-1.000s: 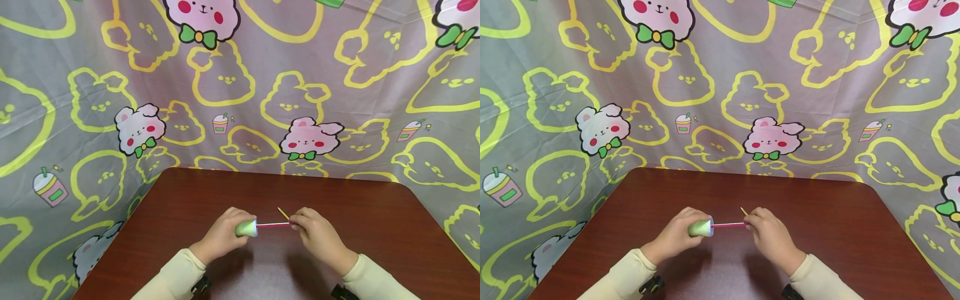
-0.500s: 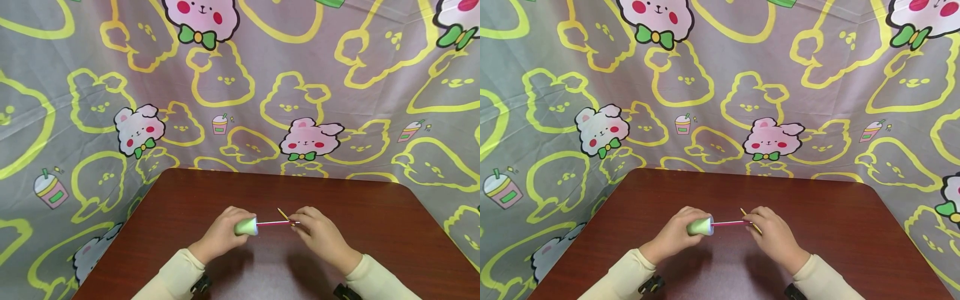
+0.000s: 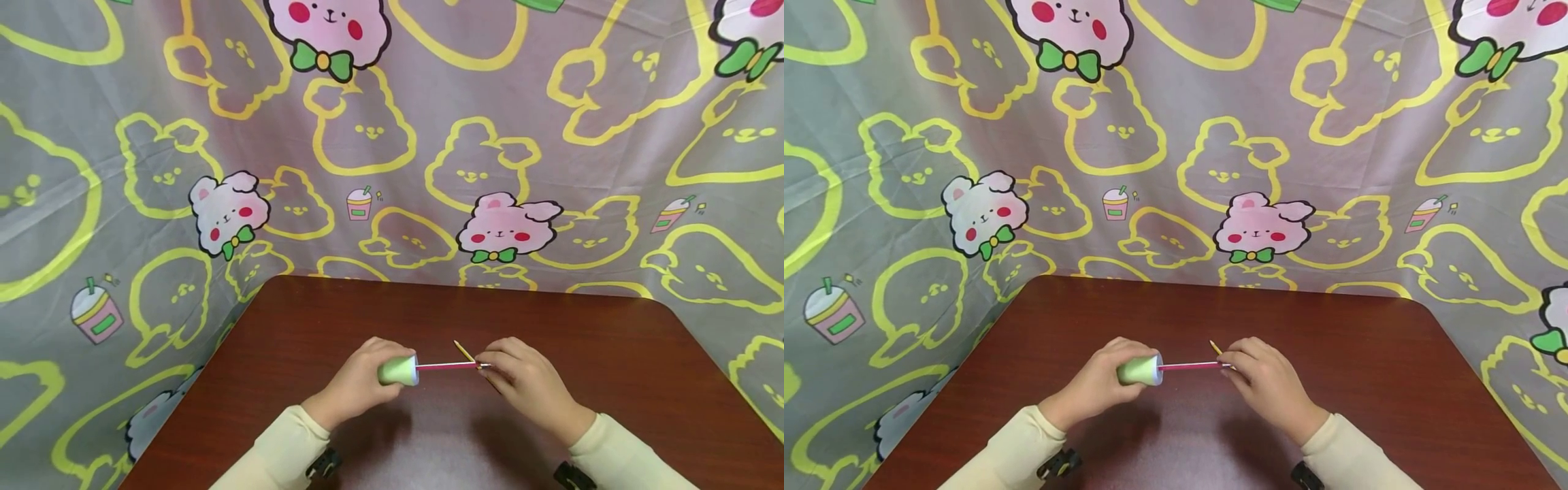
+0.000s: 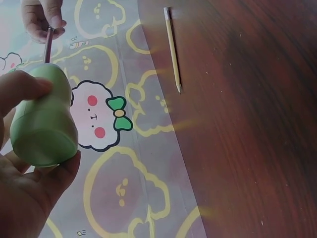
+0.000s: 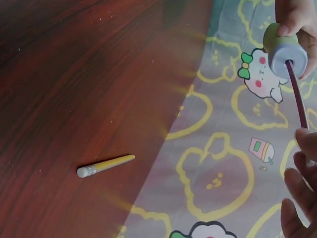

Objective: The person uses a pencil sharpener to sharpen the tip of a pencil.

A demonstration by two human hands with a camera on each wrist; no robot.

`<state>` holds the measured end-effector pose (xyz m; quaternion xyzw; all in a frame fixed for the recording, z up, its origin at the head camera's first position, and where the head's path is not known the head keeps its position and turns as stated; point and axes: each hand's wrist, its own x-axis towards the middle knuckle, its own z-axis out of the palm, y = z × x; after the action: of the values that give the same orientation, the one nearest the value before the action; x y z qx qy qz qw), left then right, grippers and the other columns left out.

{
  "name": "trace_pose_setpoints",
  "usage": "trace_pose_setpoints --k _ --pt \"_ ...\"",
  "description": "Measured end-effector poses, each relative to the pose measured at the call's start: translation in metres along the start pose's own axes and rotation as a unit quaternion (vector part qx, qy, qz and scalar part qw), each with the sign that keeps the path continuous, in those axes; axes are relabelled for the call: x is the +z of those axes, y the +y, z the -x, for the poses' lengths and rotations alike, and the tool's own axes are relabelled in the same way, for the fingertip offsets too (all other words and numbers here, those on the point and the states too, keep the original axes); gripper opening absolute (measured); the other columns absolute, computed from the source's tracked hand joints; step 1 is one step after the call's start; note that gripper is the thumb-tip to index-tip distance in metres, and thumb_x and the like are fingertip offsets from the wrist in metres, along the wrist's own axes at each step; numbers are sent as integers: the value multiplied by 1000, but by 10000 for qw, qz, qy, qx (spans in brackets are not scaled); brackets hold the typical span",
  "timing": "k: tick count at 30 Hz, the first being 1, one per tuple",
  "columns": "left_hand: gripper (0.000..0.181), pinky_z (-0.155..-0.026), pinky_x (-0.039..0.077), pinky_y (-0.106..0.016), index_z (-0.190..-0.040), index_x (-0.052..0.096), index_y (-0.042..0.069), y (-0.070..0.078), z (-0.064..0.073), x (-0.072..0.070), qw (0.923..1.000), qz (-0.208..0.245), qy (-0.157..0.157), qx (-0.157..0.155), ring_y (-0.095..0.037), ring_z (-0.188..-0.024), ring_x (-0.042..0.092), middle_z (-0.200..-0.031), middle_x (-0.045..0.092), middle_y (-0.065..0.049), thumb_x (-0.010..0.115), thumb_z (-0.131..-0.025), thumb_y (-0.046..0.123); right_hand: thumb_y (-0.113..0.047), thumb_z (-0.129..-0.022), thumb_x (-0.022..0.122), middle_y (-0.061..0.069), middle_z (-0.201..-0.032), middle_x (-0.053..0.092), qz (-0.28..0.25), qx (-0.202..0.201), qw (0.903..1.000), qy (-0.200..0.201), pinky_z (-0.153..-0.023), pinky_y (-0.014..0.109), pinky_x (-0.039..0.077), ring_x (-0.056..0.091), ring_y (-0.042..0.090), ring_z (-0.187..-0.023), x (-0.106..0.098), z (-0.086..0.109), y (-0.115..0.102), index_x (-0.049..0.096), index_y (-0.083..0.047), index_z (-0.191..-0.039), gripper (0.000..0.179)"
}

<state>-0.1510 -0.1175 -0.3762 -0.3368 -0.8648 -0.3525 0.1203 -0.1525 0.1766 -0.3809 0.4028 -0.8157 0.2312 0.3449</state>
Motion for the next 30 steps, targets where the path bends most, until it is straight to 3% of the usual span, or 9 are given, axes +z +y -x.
trace_pose_setpoints --k 10,16,19,21,23,24,25,28,30 --pt "46 -84 49 -29 -114 70 10 2 -1 0 9998 186 -26 -70 -16 -103 57 -110 68 0 78 -69 3 -35 -99 50 -7 -86 63 -415 -10 9987 281 -71 21 45 56 9 -79 5 2 -1 71 -10 -89 34" --pt "45 -86 49 -29 -112 71 9 1 -2 2 9998 113 40 128 -17 -102 57 -108 69 0 78 -68 2 -31 -99 51 -5 -80 60 -482 -119 9980 392 -65 18 44 54 9 -74 8 3 -1 71 -4 -86 36" --pt "45 -86 49 -29 -111 71 9 1 -1 4 9995 -60 77 296 -16 -102 57 -108 69 0 78 -68 2 -16 -90 68 -8 -78 59 -520 173 9984 114 -62 15 43 52 5 -71 8 3 -4 72 -5 -84 13" --pt "44 -85 50 -29 -110 71 9 0 0 6 9988 -191 124 423 -16 -102 57 -108 69 0 79 -68 1 -5 -82 74 -9 -76 59 -779 634 9946 -271 -58 15 43 50 2 -68 6 2 -7 72 -5 -83 2" --pt "44 -85 50 -27 -109 72 9 0 0 7 9974 -353 186 602 -16 -102 57 -107 69 1 79 -66 1 2 -74 77 -11 -75 60 -1213 1396 9789 -871 -57 17 42 48 -1 -66 1 0 -10 73 -5 -83 12" --pt "44 -85 49 -27 -108 72 9 0 0 8 9963 -432 225 710 -16 -102 57 -107 69 1 79 -66 1 0 -78 75 -10 -75 61 -1482 1809 9650 -1186 -56 18 42 48 -1 -66 -2 -2 -11 74 -5 -83 8" --pt "44 -84 49 -26 -108 72 9 0 0 9 9951 -495 261 813 -16 -101 57 -107 69 0 79 -65 0 -2 -80 73 -9 -73 61 -1826 2287 9443 -1503 -55 20 41 47 0 -64 -5 -4 -11 74 -3 -85 4" --pt "45 -85 49 -26 -107 73 9 0 -1 11 9916 -639 359 1063 -16 -102 57 -107 69 0 78 -64 -1 -7 -86 69 -1 -70 61 -2798 3512 8658 -2209 -54 24 43 48 6 -62 -11 -7 -9 73 3 -90 11" --pt "45 -85 49 -26 -107 73 8 1 -1 12 9903 -685 390 1147 -17 -102 57 -108 69 -1 78 -63 -2 -8 -87 67 3 -69 60 -3149 3986 8267 -2420 -54 25 44 50 11 -61 -12 -8 -7 72 6 -92 15"
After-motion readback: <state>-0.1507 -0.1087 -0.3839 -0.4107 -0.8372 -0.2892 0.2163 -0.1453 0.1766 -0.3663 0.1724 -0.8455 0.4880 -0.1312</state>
